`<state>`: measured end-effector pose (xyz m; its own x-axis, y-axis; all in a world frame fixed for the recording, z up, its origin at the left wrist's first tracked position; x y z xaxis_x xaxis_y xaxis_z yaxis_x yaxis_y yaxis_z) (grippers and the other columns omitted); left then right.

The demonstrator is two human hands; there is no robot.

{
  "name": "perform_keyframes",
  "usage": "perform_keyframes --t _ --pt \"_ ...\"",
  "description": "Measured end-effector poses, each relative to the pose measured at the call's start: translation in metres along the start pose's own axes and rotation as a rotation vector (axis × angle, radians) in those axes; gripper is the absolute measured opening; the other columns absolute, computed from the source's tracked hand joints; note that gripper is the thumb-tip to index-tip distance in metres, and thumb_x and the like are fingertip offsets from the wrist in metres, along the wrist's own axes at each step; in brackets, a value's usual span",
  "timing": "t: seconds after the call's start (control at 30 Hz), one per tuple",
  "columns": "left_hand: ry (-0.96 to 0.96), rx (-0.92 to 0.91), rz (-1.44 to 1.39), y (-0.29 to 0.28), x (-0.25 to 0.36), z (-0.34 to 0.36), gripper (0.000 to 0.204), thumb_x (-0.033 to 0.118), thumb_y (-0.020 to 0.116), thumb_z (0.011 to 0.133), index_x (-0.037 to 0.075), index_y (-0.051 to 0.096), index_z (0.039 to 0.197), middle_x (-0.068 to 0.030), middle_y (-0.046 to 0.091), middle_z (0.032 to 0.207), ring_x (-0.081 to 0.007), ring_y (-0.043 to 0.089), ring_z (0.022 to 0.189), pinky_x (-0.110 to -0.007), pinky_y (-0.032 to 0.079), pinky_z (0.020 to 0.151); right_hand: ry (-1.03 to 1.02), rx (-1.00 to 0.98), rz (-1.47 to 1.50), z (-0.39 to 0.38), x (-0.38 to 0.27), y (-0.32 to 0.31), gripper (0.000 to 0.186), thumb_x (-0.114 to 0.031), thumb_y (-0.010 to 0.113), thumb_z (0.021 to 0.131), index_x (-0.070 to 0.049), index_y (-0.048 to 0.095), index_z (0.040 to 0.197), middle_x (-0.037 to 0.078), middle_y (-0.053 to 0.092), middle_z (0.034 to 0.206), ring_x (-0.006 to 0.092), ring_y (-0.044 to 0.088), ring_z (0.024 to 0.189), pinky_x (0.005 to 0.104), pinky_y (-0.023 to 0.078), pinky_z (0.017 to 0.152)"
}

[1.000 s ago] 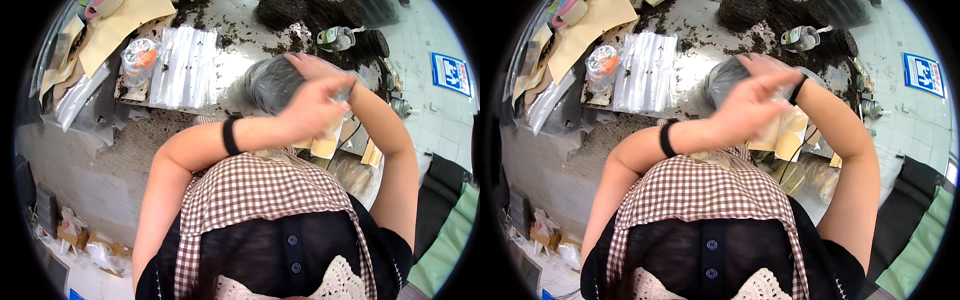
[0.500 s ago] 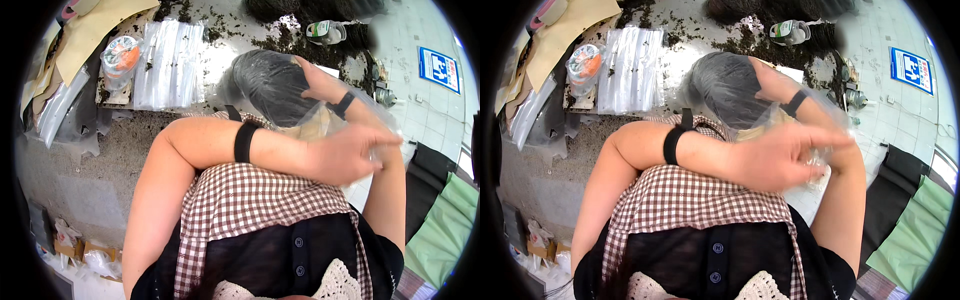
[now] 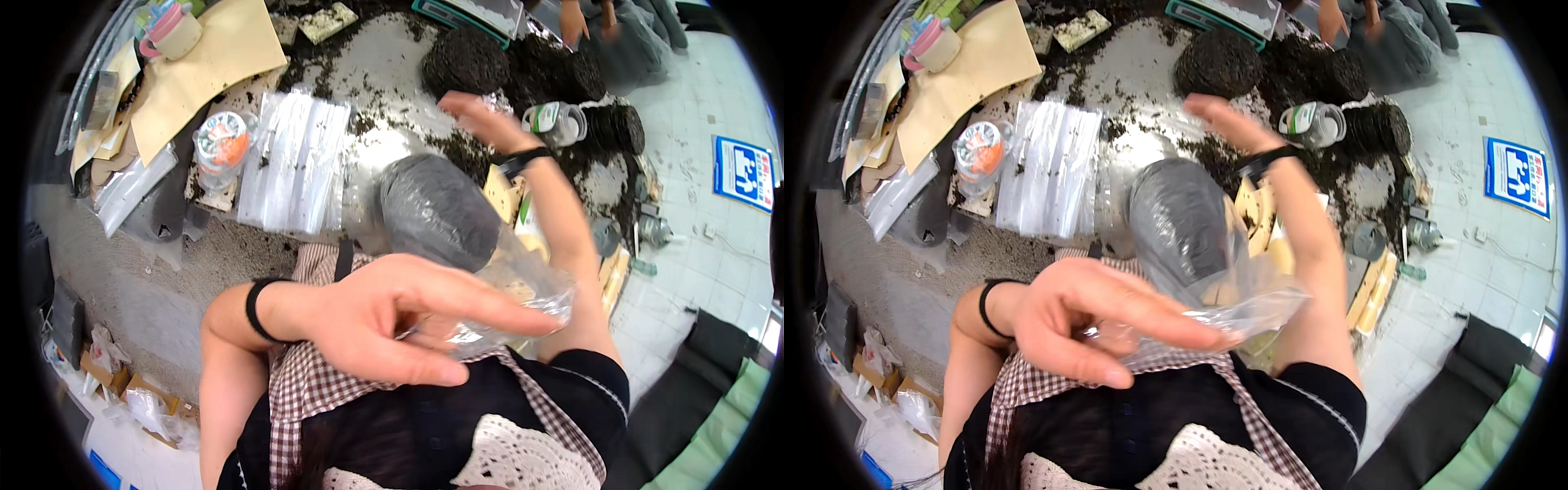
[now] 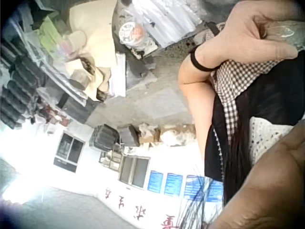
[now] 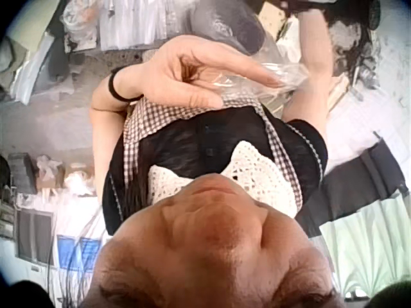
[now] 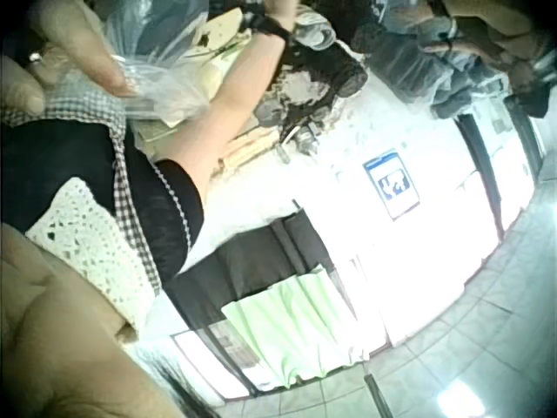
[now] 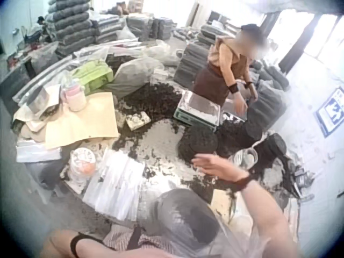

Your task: The person applies a label to a black cylindrical object, wraps the object in plastic, and places the wrapped objects into a large plastic bag.

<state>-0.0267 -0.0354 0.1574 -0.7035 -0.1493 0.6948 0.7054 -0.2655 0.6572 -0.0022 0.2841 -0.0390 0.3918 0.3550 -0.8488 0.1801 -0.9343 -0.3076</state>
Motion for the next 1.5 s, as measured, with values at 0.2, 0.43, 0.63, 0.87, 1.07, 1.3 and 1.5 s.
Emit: perform_keyframes --t 0.2,0.43,0.63,0.87,1.07,1.3,1.5 --pt "0.037 0.546 0.341 -0.034 0.011 0.006 0.052 0.005 0.071 0.077 -0.009 0.059 0.126 -0.0253 0.066 0.118 -0.0009 0.039 0.051 -0.018 0.035 0.051 0.275 -0.332 -0.091 0.036 0.137 0.066 0.047 -0.042 0.052 0.098 -0.003 0.065 0.121 0.015 0.064 0.124 0.0226 0.058 0.117 0.0362 0.041 0.103" --pt "-0.023 0.784 0.134 -0.046 0.001 0.029 0.053 0.012 0.069 0.082 -0.009 0.055 0.129 -0.0253 0.065 0.120 -0.0006 0.045 0.050 -0.016 0.037 0.047 0.499 1.113 -0.339 0.116 0.127 -0.169 0.091 -0.057 0.077 0.074 0.010 0.048 0.129 0.027 0.054 0.130 0.0356 0.057 0.118 0.0451 0.047 0.097" --pt "-0.046 0.965 0.374 -0.032 0.017 0.041 0.048 0.014 0.067 0.083 -0.010 0.057 0.124 -0.0196 0.067 0.110 -0.0008 0.046 0.054 -0.016 0.035 0.047 0.520 0.415 0.229 0.115 0.148 -0.145 0.097 -0.040 0.089 0.066 0.016 0.045 0.131 0.025 0.049 0.139 0.0316 0.049 0.127 0.0404 0.043 0.103" --pt "-0.053 0.854 0.548 -0.008 0.005 0.073 0.050 0.004 0.062 0.083 -0.009 0.052 0.131 -0.0188 0.062 0.123 0.0014 0.043 0.048 -0.014 0.029 0.040 0.188 0.598 0.972 0.022 0.180 -0.115 0.046 -0.009 0.079 0.076 0.001 0.062 0.118 0.013 0.064 0.122 0.0281 0.060 0.112 0.0427 0.046 0.100" --pt "0.014 0.856 0.453 -0.015 -0.002 0.073 0.042 0.002 0.052 0.094 -0.006 0.050 0.135 -0.0007 0.063 0.091 0.0022 0.040 0.049 -0.017 0.030 0.040 -0.448 0.554 1.294 -0.153 0.018 -0.130 0.051 -0.021 0.062 0.093 0.000 0.049 0.137 0.016 0.053 0.141 0.0324 0.048 0.132 0.0508 0.031 0.115" --pt "0.221 0.689 0.201 -0.002 0.000 0.062 0.038 0.007 0.048 0.100 -0.007 0.046 0.135 0.0020 0.045 0.061 -0.0055 0.035 0.046 -0.022 0.030 0.042 -0.775 0.753 1.087 -0.169 -0.114 0.027 0.048 -0.018 0.064 0.093 -0.006 0.050 0.137 0.006 0.056 0.136 0.0247 0.053 0.124 0.0434 0.038 0.111" --pt "0.279 0.781 0.091 -0.015 0.014 0.032 0.037 0.003 0.048 0.099 -0.007 0.048 0.135 -0.0145 0.064 0.120 -0.0022 0.034 0.053 -0.017 0.033 0.044 -0.448 0.824 -0.206 -0.227 -0.143 0.048 0.048 -0.001 0.079 0.075 -0.002 0.057 0.117 0.008 0.068 0.107 0.0203 0.065 0.099 0.0314 0.050 0.089"
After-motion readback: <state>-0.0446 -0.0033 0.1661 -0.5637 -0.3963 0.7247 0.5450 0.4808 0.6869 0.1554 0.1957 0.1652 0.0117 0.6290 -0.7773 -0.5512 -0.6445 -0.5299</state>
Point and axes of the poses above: each hand's wrist, its own z-axis towards the middle knuckle, its own y-axis out of the palm, x = y × z, the point moved 2 cm from there along z, towards the middle knuckle
